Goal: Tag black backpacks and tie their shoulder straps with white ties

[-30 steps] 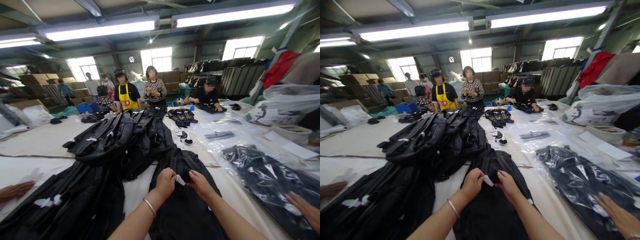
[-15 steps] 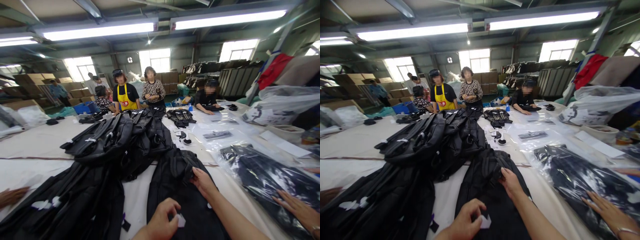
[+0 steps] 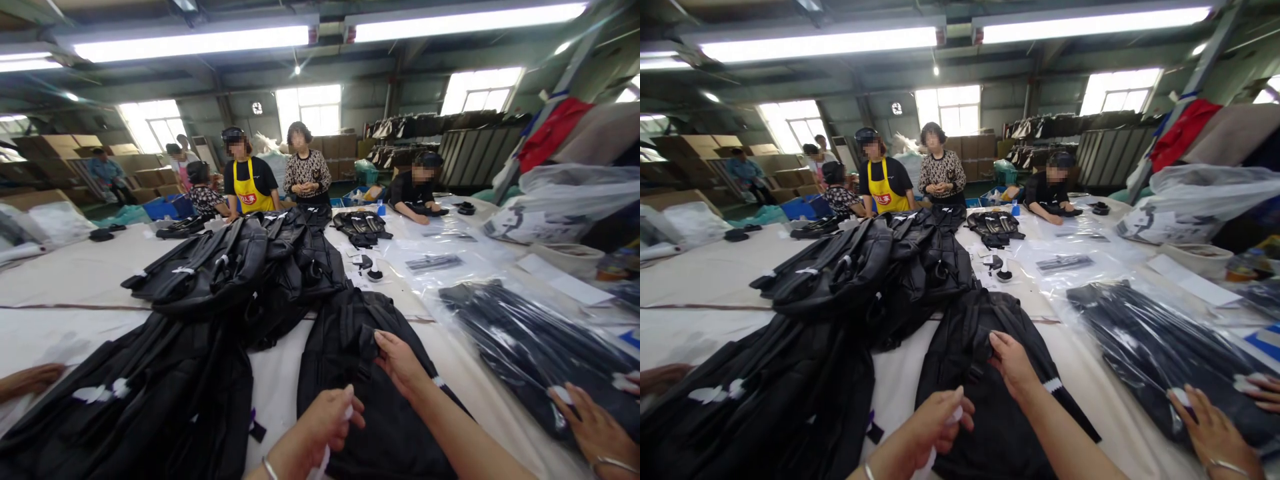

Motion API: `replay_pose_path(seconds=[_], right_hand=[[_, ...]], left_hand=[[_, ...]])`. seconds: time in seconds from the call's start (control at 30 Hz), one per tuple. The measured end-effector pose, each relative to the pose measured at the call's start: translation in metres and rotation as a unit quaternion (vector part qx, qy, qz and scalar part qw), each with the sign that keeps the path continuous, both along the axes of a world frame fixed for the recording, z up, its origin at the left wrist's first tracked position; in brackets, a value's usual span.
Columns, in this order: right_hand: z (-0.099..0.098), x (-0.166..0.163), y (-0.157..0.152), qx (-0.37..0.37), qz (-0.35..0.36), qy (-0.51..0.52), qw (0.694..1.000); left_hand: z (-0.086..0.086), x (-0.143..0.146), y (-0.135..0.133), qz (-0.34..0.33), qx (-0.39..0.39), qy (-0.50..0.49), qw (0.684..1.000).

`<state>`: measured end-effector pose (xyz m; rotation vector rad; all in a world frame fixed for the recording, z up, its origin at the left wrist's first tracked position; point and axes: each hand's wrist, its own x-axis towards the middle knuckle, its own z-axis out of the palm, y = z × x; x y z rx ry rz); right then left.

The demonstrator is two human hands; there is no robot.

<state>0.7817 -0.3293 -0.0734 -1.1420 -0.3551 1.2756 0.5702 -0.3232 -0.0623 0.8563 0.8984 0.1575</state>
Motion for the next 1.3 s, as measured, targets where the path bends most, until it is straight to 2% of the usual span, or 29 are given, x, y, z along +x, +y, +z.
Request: replay_pose_path(seconds=[0.1, 0.17, 0.23, 0.33, 0.4, 0.5, 0.63, 0.73, 0.83, 0.93, 1.03, 1.17, 1.3], right_hand=[[0.000, -0.012, -0.014, 0.020, 0.044, -0.022, 0.999], [-0.004, -0.023, -0.026, 0.018, 0.086, -0.072, 0.994], [-0.012, -0.034, -0.038, -0.008, 0.123, -0.160, 0.979], [-0.023, -0.047, -0.055, -0.041, 0.144, -0.304, 0.941], [-0.029, -0.051, -0.064, -0.033, 0.173, -0.332, 0.927], [-0.035, -0.047, -0.075, -0.026, 0.202, -0.284, 0.937], [-0.044, -0.045, -0.083, -0.127, 0.124, -0.260, 0.949], [-0.048, -0.055, -0.079, -0.170, 0.143, -0.236, 0.946], [-0.049, -0.068, -0.068, -0.189, 0.130, -0.154, 0.961], [-0.048, -0.072, -0.059, -0.179, 0.116, -0.092, 0.973], [-0.043, -0.066, -0.062, -0.154, 0.137, -0.033, 0.978], [-0.034, -0.053, -0.078, -0.096, 0.161, 0.097, 0.977], [-0.032, -0.046, -0.087, -0.074, 0.178, 0.080, 0.978]], left_hand=[[-0.011, 0.003, 0.003, 0.030, -0.094, -0.028, 0.995], [-0.022, 0.006, 0.003, 0.054, -0.124, -0.021, 0.991], [-0.030, 0.008, 0.000, 0.071, -0.111, -0.002, 0.991], [-0.037, 0.006, -0.011, 0.083, -0.053, 0.021, 0.995], [-0.039, 0.002, -0.017, 0.084, -0.027, 0.035, 0.995], [-0.040, -0.006, -0.019, 0.079, -0.022, 0.053, 0.995], [-0.042, -0.012, -0.016, 0.079, -0.020, 0.060, 0.995], [-0.042, -0.012, -0.018, 0.067, -0.018, 0.053, 0.996], [-0.042, -0.011, -0.024, 0.049, -0.037, 0.028, 0.998], [-0.045, -0.012, -0.027, 0.058, -0.110, -0.009, 0.992], [-0.054, -0.009, -0.023, 0.088, -0.157, -0.016, 0.983], [-0.069, 0.000, -0.008, 0.117, -0.122, 0.015, 0.985], [-0.076, 0.014, 0.017, 0.126, -0.082, 0.052, 0.987]])
